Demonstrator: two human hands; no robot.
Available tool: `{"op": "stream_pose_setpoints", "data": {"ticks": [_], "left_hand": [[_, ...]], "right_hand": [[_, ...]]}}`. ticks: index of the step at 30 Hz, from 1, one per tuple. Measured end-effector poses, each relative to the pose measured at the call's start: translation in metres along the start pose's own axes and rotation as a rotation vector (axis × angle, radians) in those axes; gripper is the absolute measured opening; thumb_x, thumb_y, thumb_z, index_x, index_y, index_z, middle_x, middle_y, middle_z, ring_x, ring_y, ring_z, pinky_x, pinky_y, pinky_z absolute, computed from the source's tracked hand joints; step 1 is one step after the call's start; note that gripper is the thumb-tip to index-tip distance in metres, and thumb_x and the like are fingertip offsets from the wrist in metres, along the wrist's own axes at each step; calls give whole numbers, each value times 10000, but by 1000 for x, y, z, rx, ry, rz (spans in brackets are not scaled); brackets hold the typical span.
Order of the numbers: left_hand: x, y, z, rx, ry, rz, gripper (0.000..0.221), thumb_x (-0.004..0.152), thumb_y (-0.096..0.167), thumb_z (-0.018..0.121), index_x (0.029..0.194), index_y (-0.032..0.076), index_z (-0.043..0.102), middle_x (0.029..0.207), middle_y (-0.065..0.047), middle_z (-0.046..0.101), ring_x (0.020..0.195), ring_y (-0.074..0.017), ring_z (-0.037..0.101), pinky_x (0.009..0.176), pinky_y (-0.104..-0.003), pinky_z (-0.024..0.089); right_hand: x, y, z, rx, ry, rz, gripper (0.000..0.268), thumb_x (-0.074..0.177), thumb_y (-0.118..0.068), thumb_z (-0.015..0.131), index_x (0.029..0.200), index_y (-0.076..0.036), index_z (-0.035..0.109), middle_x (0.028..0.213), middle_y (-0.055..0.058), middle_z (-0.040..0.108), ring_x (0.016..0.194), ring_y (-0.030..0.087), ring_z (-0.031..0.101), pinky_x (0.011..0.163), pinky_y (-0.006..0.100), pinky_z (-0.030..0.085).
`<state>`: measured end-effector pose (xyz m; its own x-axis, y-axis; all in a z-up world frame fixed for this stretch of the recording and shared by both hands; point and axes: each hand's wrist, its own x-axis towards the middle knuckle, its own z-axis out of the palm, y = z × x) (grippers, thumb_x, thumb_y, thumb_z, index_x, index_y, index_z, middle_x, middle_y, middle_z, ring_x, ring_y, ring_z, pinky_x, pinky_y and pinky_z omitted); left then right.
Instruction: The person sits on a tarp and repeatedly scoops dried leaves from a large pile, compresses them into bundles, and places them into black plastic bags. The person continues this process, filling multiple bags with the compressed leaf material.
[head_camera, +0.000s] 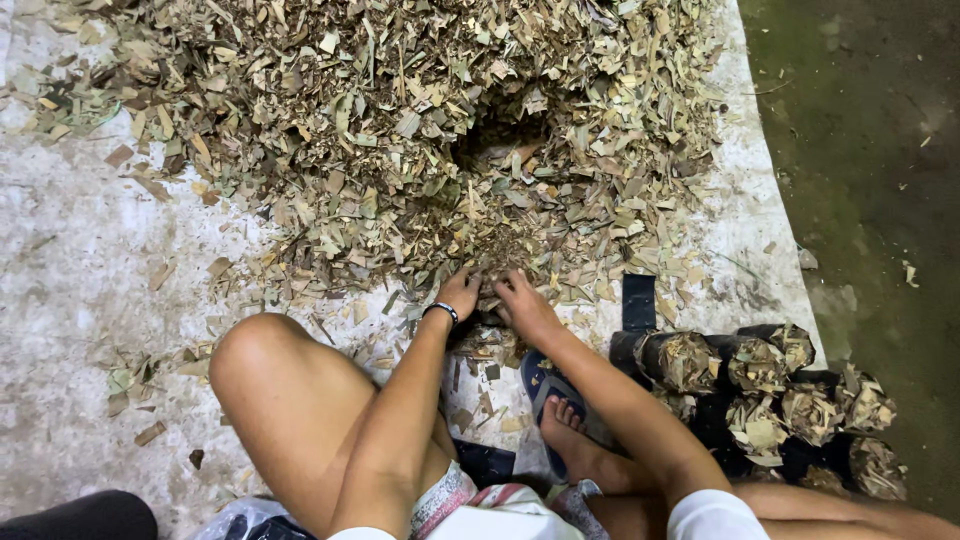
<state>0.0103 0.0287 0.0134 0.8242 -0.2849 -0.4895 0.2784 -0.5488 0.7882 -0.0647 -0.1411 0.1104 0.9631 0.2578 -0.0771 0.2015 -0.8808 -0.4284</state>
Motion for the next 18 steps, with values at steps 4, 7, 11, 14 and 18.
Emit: {"op": "stream_pose_setpoints", "data": {"ticks": [4,7,11,14,18], "left_hand": [[-9,14,-8,77,-17,8,706,963,539,578,1494,87,473,1446,-276,550,1369,-393,521,1160,-418,393],[-21,26,-14,80,-40,31,863,875,607,667,1537,113,416,1485,-265,512,1391,-379,500,1167,-417,381],[-33,40,-19,144,-94,89,960,774,610,774,1554,186,408,1493,-251,509,1376,-376,518,1156,-424,404],[-37,48,-18,240,-59,85,963,744,567,831,1534,198,421,1470,-248,526,1344,-388,540,1133,-439,433],[-39,53,-8,264,24,67,894,745,454,856,1510,198,469,1422,-248,574,1287,-410,589,1100,-468,474]], "right_hand": [[-14,2,-16,-124,-24,-213,738,781,-338,790,1403,-70,495,1433,157,487,1345,371,482,1076,600,434],[-18,17,-34,-176,43,-223,740,863,-419,748,1462,-84,472,1492,148,482,1377,347,490,1108,570,407],[-20,35,-43,291,-48,104,825,913,-457,749,1514,-12,401,1443,248,507,1186,335,621,1005,459,528],[-16,36,-43,441,-245,356,871,798,-439,768,1510,-69,430,1263,186,677,882,293,754,860,408,601],[-15,28,-45,436,-234,390,783,796,-320,841,1425,-9,494,1003,174,769,811,234,741,780,385,619]]}}
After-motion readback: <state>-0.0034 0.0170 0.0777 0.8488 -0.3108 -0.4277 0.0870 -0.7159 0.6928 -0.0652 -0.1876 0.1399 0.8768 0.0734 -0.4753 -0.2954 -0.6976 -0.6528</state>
